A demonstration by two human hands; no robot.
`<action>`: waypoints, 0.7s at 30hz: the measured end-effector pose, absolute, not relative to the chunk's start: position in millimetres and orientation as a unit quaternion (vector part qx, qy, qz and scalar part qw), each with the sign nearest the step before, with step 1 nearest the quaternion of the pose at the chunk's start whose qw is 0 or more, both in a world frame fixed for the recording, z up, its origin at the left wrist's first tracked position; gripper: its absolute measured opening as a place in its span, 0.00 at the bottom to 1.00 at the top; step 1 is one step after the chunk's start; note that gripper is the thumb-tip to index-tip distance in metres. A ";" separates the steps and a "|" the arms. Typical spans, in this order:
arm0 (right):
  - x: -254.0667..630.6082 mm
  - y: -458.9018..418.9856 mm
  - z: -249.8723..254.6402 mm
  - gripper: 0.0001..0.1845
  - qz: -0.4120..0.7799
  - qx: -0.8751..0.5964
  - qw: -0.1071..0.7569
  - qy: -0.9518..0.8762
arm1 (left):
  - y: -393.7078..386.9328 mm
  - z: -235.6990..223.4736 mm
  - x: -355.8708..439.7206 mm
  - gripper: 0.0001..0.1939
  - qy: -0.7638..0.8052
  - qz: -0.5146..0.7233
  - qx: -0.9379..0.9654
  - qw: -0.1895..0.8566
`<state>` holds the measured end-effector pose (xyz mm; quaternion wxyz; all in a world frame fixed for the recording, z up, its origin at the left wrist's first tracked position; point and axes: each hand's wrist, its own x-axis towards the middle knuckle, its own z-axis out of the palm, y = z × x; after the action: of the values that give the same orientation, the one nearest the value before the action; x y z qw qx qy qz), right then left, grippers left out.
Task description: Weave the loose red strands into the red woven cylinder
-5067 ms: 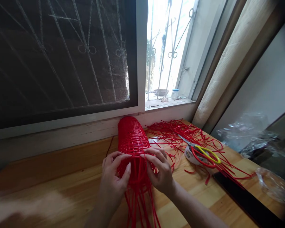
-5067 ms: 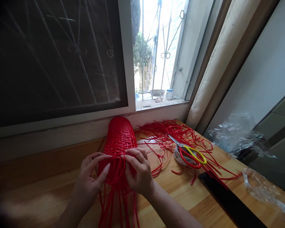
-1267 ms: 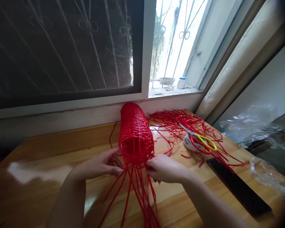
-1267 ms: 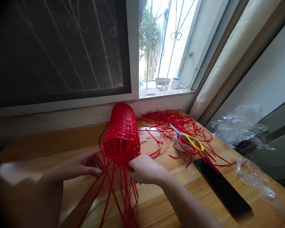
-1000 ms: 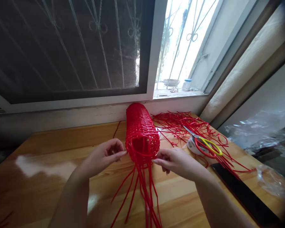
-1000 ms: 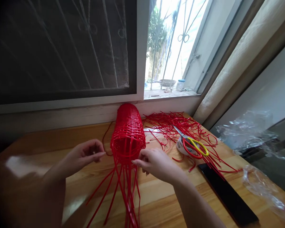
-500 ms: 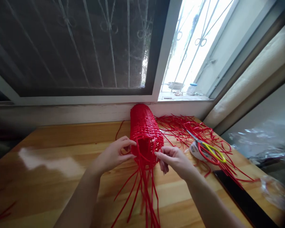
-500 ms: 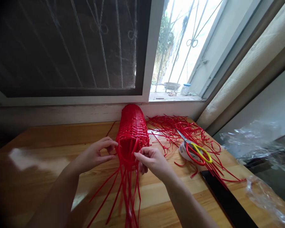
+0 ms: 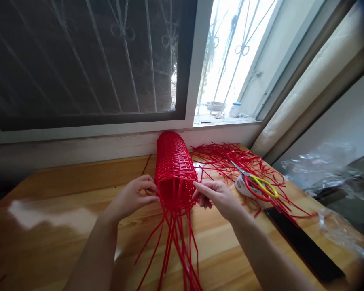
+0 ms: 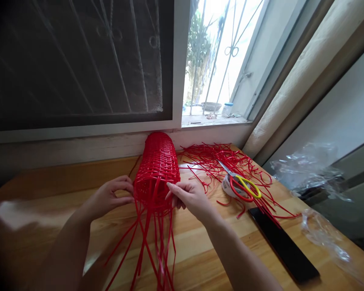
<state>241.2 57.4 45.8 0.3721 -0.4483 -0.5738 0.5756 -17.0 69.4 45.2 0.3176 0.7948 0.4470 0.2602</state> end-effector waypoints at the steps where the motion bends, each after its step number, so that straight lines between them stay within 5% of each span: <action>1: 239.1 57.2 44.9 0.26 0.576 -0.450 0.355 -0.583 | 68.6 46.6 -16.8 0.06 0.448 0.253 0.798 0.313; 8: 235.9 51.9 45.5 0.23 0.546 -0.450 0.313 -0.633 | 53.8 62.4 -13.5 0.06 0.521 0.305 0.748 0.277; 13: 243.5 51.1 47.6 0.17 0.651 -0.349 0.268 -0.619 | 33.0 80.7 -4.1 0.12 0.531 0.256 0.746 0.309; 21: 243.4 53.7 44.1 0.25 0.717 -0.261 0.285 -0.580 | 23.6 79.0 9.3 0.10 0.505 0.315 0.770 0.231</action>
<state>243.4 53.7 44.1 0.2848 -0.2606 -0.5798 0.7174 9.3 23.6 79.0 0.2312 0.7700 0.5047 0.3146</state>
